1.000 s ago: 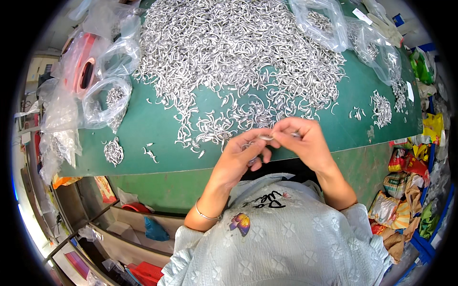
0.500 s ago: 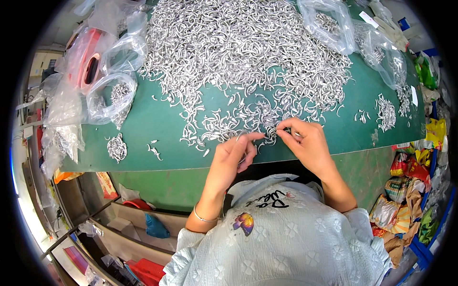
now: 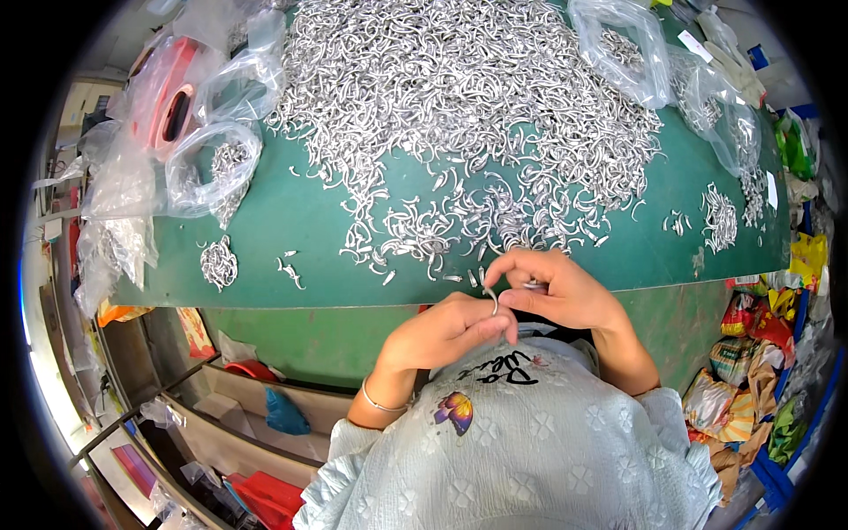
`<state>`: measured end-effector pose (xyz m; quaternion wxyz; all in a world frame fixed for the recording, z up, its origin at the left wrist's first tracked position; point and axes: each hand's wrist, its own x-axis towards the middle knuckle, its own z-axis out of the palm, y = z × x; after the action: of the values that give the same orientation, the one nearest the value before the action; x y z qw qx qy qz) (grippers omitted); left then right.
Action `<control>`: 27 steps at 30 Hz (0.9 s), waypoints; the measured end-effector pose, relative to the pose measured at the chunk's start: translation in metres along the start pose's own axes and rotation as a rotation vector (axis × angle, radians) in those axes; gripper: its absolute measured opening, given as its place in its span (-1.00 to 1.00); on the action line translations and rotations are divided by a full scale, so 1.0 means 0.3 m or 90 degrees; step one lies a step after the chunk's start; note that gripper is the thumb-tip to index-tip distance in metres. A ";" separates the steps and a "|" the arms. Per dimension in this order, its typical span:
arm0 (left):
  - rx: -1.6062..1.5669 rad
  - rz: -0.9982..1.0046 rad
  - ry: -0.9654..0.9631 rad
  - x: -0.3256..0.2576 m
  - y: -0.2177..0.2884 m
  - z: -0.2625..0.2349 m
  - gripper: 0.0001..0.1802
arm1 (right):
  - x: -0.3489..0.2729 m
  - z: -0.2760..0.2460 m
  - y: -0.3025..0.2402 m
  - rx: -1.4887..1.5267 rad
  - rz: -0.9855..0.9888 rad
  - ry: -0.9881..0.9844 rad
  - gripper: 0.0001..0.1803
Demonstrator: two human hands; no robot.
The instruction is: The person sorts small curved metal components by hand, picking them up from a large pile on a green table and placing them into a small pile.
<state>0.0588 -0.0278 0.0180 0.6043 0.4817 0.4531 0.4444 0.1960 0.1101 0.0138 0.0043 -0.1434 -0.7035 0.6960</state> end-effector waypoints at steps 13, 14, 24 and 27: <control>-0.348 -0.116 0.195 -0.014 -0.087 0.049 -0.70 | -0.015 0.041 -0.051 -0.023 -0.025 -0.023 -0.94; -0.369 -0.097 0.210 -0.011 -0.087 0.053 -0.67 | -0.014 0.042 -0.055 -0.109 -0.040 -0.016 -0.94; -0.626 -0.079 0.199 0.007 -0.104 0.055 -0.56 | 0.097 0.022 -0.018 -0.459 0.003 0.382 -0.90; -0.655 -0.118 0.316 0.010 -0.079 0.071 -0.66 | 0.145 0.039 0.051 -0.557 -0.081 0.376 -0.86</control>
<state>0.0825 -0.0319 -0.0030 0.6729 -0.0343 0.3471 0.6524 0.1547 0.1074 -0.0099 0.1845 -0.2786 -0.9043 0.2658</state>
